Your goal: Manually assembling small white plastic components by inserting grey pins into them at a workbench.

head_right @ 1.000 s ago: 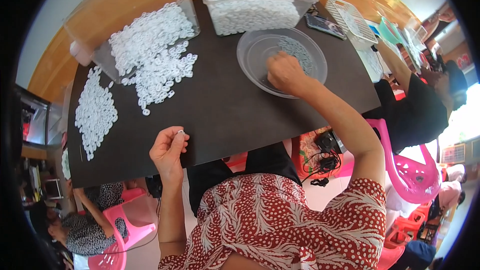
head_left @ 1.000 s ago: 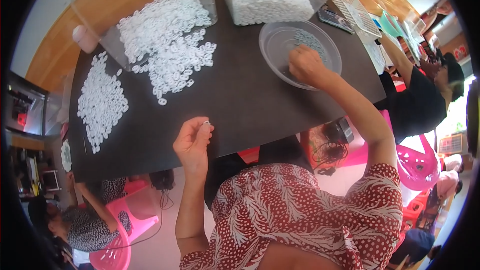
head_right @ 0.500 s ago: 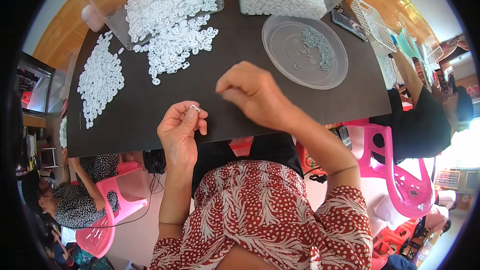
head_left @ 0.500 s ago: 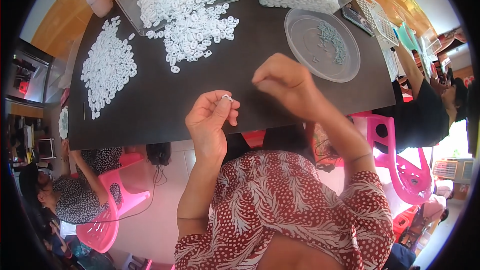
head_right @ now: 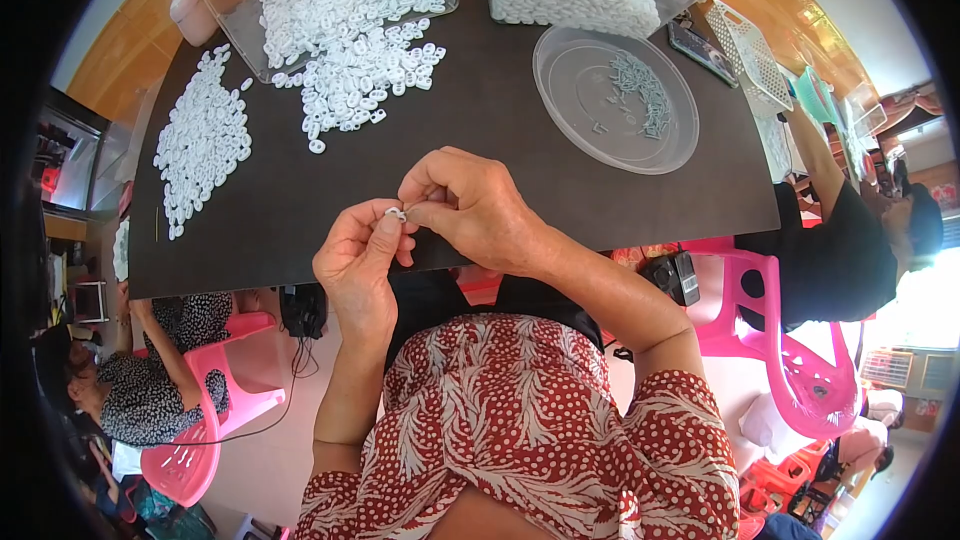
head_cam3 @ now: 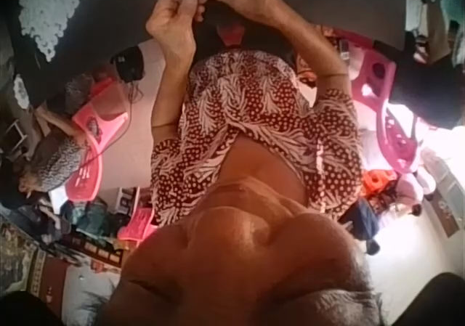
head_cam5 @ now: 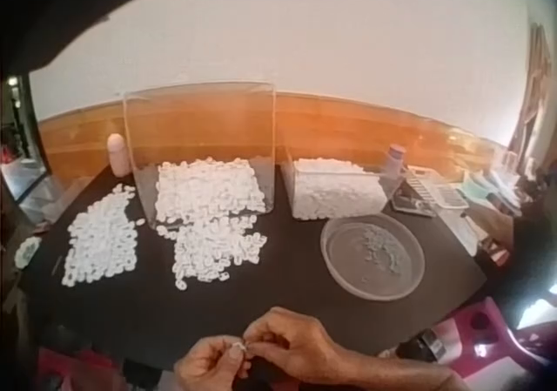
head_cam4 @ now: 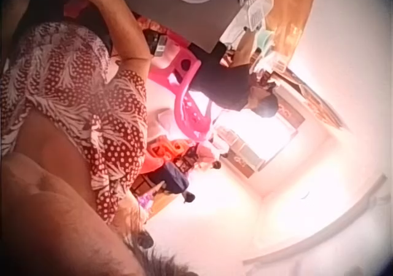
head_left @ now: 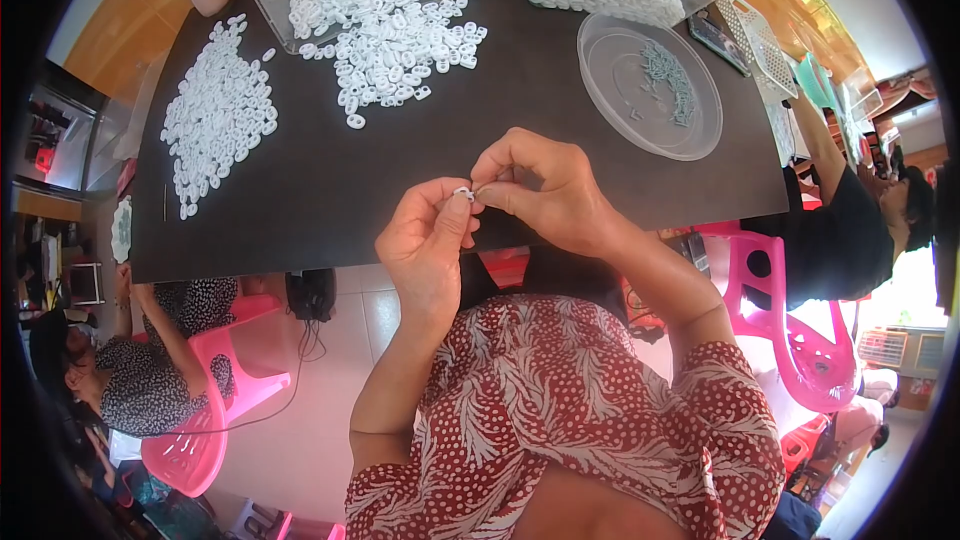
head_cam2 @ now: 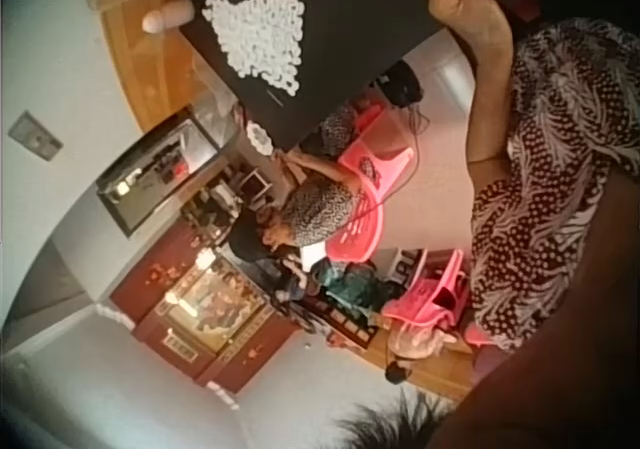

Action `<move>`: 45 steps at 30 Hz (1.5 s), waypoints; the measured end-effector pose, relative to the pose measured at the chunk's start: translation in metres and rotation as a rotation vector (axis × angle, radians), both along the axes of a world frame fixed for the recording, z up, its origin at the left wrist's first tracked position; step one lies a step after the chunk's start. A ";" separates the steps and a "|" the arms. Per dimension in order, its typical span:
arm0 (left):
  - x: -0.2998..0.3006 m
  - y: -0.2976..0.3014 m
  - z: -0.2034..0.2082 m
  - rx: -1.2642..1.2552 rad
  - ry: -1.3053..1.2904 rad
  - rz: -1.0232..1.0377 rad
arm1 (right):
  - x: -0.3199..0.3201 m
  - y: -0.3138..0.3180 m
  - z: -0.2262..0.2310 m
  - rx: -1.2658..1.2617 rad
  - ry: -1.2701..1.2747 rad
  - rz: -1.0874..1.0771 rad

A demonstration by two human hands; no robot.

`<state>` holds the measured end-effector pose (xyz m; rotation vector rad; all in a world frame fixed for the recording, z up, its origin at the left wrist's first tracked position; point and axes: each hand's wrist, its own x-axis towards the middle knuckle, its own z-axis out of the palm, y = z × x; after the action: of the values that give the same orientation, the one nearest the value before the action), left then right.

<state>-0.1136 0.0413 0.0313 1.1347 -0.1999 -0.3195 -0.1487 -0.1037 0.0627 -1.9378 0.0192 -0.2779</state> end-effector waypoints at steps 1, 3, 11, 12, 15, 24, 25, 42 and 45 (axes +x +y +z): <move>0.000 0.001 0.000 -0.002 -0.003 -0.004 | 0.000 0.000 0.001 -0.001 0.000 0.001; -0.001 0.002 0.000 -0.003 -0.005 -0.004 | -0.001 0.002 0.003 0.008 -0.008 0.002; -0.004 0.004 -0.002 0.043 -0.058 0.030 | -0.002 0.004 0.001 0.029 0.011 0.012; -0.004 0.004 -0.002 0.043 -0.058 0.030 | -0.002 0.004 0.002 0.045 0.023 0.008; -0.004 0.006 -0.003 0.049 -0.053 0.007 | -0.002 0.005 0.000 0.052 0.022 0.012; -0.010 0.006 -0.012 0.141 -0.155 0.069 | -0.003 0.010 0.000 0.012 0.033 0.021; -0.010 0.005 -0.019 0.299 -0.364 0.149 | -0.002 0.012 -0.001 0.011 0.033 0.023; -0.004 0.005 -0.023 0.089 -0.133 0.138 | 0.011 0.023 -0.027 -0.150 -0.148 -0.034; -0.005 0.004 -0.027 0.164 -0.198 0.166 | 0.014 0.026 -0.034 -0.165 -0.181 -0.048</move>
<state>-0.1182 0.0457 0.0048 1.3370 -0.2552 -0.0761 -0.1351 -0.0781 0.0290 -2.0702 -0.0788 -0.4986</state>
